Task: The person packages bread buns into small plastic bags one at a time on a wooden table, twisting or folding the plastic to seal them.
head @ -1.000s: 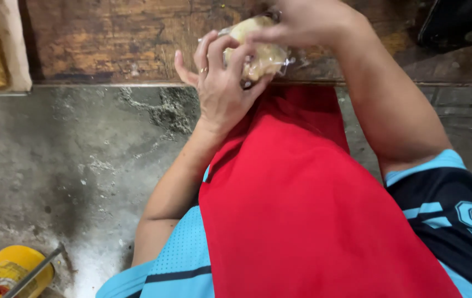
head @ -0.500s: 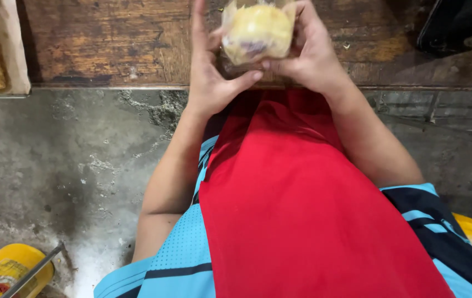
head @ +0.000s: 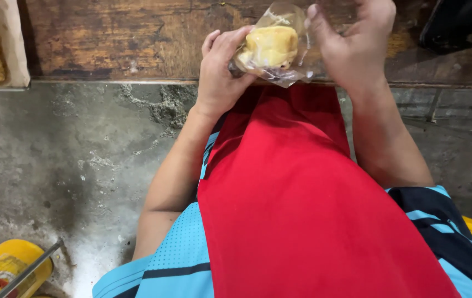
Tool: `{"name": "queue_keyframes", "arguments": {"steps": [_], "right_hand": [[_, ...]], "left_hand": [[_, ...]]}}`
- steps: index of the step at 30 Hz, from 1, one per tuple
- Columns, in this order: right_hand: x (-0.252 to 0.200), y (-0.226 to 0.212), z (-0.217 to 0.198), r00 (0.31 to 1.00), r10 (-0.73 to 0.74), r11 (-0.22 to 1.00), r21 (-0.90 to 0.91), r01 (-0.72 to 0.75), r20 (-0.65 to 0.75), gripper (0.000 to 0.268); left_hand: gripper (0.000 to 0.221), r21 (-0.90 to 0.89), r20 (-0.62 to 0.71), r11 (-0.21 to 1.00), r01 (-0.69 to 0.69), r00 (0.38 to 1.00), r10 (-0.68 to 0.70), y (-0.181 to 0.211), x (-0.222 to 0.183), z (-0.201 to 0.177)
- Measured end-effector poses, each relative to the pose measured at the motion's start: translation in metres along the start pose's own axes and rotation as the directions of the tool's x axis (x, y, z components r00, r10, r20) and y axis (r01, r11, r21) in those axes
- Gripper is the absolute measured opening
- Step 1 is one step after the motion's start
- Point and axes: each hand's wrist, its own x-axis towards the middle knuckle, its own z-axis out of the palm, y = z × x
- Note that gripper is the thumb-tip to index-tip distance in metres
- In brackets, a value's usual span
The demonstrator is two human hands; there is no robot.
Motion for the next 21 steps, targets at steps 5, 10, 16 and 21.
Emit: {"name": "queue_keyframes", "arguments": {"steps": [5,10,16,21], "right_hand": [[-0.01,-0.042,0.012,0.949,-0.309,0.91,-0.268,0.316,0.07,0.018],[-0.016,-0.043,0.008,0.956,-0.279,0.96,-0.022,0.278,-0.096,0.01],[-0.014,0.031,0.011,0.949,0.27,0.734,0.604,-0.311,0.161,0.026],[-0.028,0.057,0.029,0.969,0.168,0.534,0.809,-0.246,0.183,0.022]], "left_hand": [[0.066,0.058,-0.028,0.998,-0.005,1.0,0.007,0.001,-0.002,0.005],[0.066,0.041,-0.026,0.998,0.039,0.999,-0.038,0.003,-0.002,0.0],[0.072,0.01,-0.056,1.0,0.02,0.998,-0.02,0.027,-0.003,-0.017],[0.034,-0.699,-0.134,0.702,0.138,0.939,-0.317,0.025,-0.021,-0.002]]}}
